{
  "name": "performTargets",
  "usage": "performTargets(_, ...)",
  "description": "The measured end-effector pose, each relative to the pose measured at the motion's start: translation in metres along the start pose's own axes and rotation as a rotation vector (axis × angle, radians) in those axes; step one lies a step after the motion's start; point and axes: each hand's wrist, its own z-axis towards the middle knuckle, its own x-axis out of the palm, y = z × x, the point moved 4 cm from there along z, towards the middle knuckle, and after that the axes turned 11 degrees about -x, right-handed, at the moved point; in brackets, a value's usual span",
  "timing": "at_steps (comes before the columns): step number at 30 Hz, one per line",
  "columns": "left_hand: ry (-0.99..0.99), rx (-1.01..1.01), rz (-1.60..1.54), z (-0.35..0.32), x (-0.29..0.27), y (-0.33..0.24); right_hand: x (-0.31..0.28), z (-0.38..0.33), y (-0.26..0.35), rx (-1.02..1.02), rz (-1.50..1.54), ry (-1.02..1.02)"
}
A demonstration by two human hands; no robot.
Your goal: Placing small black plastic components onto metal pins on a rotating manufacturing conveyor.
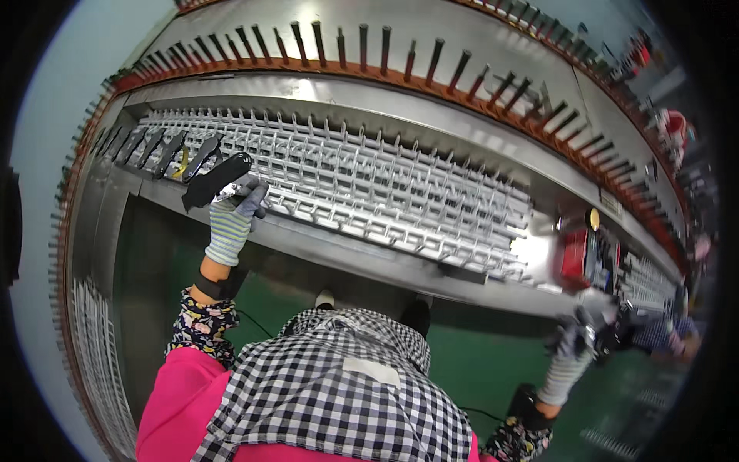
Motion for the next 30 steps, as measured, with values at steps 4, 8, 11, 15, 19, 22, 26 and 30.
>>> performTargets(4, 0.130, -0.043, -0.101, 0.002, -0.008, 0.010, 0.150, -0.051, 0.038, 0.299, 0.189, 0.002)
performTargets(8, 0.258, -0.230, 0.139, -0.001, -0.018, 0.036, 0.255, -0.074, 0.059, 0.369, 0.349, 0.282)
performTargets(11, 0.331, -0.106, -0.095, -0.009, -0.012, 0.004, 0.309, -0.071, 0.071, -0.338, -0.009, 0.423)
performTargets(15, 0.595, -0.084, -0.197, -0.005, 0.000, 0.000, 0.365, -0.048, 0.080, 0.106, 0.648, 0.285)
performTargets(19, 0.473, 0.050, -0.116, 0.004, -0.003, 0.014, 0.399, -0.038, 0.077, 0.154, 0.694, 0.348)
performTargets(22, 0.481, 0.284, 0.395, 0.019, 0.005, 0.017, 0.414, -0.037, 0.065, 0.224, 0.601, 0.473)
performTargets(26, 0.673, 0.009, 0.387, 0.040, 0.012, 0.028, 0.426, -0.029, 0.018, 0.088, 0.394, 0.559)
performTargets(30, 0.490, 0.348, 0.702, 0.050, 0.006, 0.085, 0.443, -0.033, 0.020, -0.373, 0.004, 0.599)
